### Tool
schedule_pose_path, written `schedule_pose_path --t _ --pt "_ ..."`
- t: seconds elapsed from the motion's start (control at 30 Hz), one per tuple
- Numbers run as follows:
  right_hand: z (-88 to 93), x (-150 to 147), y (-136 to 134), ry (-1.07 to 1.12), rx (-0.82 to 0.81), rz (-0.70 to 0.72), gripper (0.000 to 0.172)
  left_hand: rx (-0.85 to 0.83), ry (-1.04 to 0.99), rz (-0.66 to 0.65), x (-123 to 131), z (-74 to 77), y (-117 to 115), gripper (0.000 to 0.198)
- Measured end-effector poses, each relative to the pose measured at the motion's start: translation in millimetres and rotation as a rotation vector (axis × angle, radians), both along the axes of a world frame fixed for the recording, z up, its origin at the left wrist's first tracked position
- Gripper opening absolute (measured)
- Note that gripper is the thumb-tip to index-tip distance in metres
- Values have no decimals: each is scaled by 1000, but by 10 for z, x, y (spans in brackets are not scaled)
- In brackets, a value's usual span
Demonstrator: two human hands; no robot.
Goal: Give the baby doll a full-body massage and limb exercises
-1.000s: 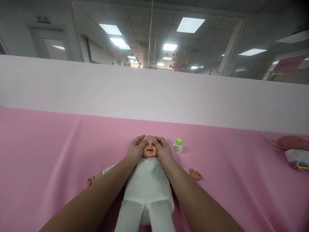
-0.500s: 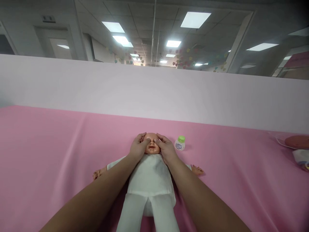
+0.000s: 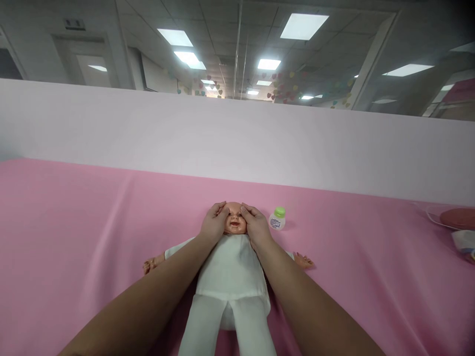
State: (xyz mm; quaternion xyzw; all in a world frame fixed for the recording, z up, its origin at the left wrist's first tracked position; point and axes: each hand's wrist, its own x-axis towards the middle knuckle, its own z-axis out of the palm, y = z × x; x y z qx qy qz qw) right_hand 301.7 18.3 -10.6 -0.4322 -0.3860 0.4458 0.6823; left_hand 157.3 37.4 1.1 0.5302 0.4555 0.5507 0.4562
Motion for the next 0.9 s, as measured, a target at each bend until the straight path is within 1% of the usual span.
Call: schedule_pose_path --t 0.2,0.27,0.37,0.5,0.67,0.77,0.9 --pt "-8 39 -25 151 -23 94 48 -52 -119 -27 -11 8 -26 40" --pt "-5 53 -27 183 -38 127 50 -66 -151 -38 -17 8 -39 42" --pt "18 53 -39 195 -54 135 52 -76 -166 -44 -26 12 -57 43" --pt "81 17 -80 149 -34 122 56 -41 -106 -26 -38 28 -74 44" --pt "123 -9 -98 92 -44 125 63 -38 -62 -55 -49 69 -100 57" --pt "99 -5 -65 12 -42 74 59 -66 -21 -33 -37 97 -106 55" --pt "51 4 -12 -64 -27 14 46 -61 20 16 -5 98 -87 45"
